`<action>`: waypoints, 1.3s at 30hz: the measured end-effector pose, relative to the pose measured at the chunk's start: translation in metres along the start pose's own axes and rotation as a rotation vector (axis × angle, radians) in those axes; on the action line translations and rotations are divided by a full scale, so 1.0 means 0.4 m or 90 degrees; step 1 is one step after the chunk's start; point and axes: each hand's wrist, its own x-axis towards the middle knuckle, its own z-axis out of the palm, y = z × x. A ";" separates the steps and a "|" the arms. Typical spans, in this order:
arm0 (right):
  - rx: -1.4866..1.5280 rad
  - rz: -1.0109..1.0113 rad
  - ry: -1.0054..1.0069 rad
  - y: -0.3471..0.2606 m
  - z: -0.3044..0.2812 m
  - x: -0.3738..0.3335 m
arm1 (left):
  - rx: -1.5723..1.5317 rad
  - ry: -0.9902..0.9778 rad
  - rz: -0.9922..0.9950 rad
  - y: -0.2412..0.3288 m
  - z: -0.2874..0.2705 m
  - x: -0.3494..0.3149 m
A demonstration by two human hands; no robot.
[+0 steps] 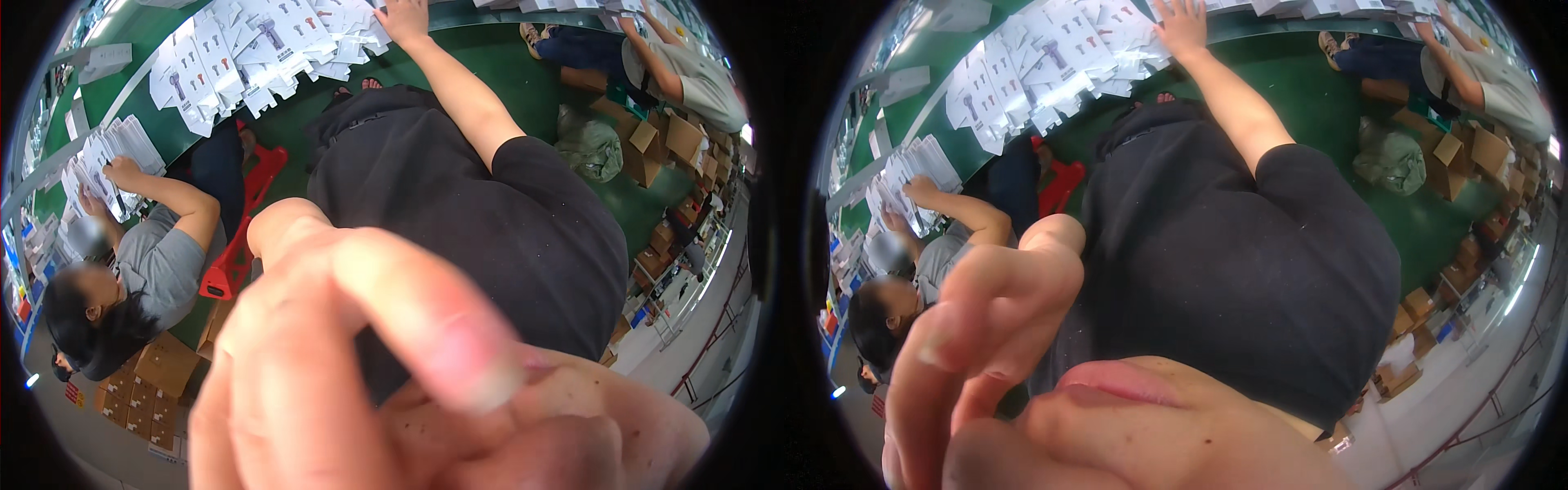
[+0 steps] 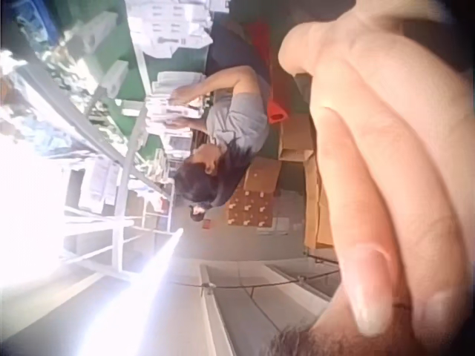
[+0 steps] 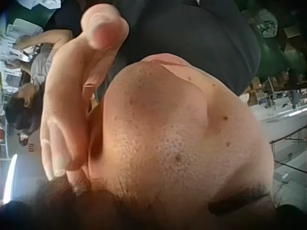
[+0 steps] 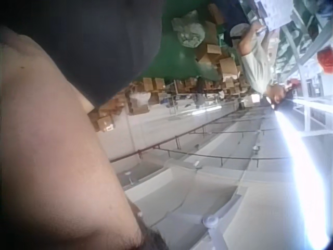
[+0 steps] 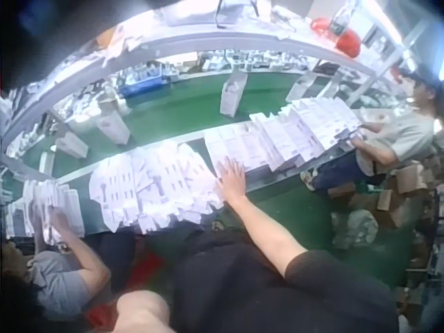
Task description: The person assembles packaging boxes by picking up flat cardboard sheets from a pile on the workbench, folding each sheet into a box by hand, and placing the folded boxes on the table.
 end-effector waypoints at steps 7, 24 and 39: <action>-0.068 0.025 -0.025 0.027 -0.014 0.003 | 0.002 0.039 0.029 0.048 -0.040 -0.021; -0.077 0.015 0.011 0.048 0.054 0.005 | 0.172 0.169 0.097 0.069 -0.239 -0.039; -0.024 -0.034 -0.091 0.042 -0.011 -0.008 | 1.075 -0.006 -0.622 -0.409 -0.776 -0.708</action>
